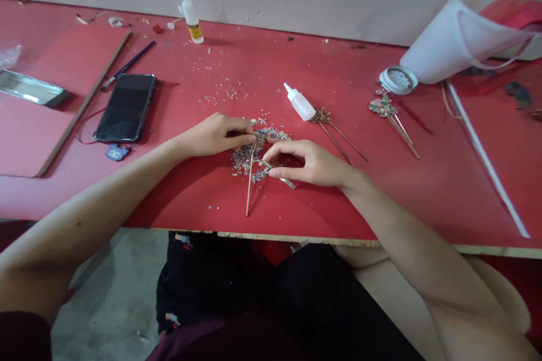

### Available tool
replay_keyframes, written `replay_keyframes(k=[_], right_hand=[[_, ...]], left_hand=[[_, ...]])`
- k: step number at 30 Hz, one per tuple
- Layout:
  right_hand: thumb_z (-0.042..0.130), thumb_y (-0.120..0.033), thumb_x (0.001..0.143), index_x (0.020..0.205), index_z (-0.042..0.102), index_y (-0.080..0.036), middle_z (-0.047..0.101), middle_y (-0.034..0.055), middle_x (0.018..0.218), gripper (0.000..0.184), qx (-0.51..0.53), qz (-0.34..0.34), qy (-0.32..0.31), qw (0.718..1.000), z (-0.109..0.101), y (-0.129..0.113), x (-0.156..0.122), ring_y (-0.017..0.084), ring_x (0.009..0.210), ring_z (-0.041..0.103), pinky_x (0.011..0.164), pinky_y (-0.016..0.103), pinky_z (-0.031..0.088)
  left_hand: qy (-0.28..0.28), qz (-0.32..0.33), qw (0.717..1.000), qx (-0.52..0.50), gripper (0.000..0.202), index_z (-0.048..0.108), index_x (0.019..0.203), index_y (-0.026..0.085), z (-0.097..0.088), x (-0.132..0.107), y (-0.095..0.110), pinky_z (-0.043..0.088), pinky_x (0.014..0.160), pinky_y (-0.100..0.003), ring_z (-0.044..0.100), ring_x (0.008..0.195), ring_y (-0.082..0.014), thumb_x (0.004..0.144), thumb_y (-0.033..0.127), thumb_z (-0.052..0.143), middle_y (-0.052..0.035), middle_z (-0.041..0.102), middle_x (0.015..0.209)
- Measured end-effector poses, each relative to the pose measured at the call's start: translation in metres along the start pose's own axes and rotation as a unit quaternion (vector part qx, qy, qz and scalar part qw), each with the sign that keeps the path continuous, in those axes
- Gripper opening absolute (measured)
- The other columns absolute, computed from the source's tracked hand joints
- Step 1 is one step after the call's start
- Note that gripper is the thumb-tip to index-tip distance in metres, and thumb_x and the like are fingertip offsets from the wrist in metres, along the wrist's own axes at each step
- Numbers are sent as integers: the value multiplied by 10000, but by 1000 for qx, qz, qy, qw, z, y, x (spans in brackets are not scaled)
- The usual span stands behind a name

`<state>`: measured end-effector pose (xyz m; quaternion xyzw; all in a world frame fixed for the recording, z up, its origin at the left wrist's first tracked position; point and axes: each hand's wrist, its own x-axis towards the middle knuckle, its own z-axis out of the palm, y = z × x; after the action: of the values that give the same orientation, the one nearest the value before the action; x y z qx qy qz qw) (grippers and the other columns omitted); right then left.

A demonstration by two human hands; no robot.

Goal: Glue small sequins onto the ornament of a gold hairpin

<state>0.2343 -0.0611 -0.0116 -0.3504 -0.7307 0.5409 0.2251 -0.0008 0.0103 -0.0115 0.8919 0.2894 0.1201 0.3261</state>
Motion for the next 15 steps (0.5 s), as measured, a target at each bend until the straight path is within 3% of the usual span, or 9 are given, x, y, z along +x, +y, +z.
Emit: replay_keyframes(k=[11,15], right_hand=[[660,-348,815,968,655,-183,651,31,891,225,-15,-10,6,1000,-2,-2,-2,141,808,596,733,271,466],[649,-353,828,965,636,-180,633,6,817,221,-5,7,-3,1000,-2,-1,-2,97,643,566,650,253,463]], left_hand=[[-4,-1,1000,4,279,661,905,166,-1,-1,0,382,611,-178,544,622,-77,916,385,489,5,651,742],[-2,4,1000,1,249,659,911,146,-2,-1,1,392,644,-175,572,665,-80,915,337,499,-9,662,772]])
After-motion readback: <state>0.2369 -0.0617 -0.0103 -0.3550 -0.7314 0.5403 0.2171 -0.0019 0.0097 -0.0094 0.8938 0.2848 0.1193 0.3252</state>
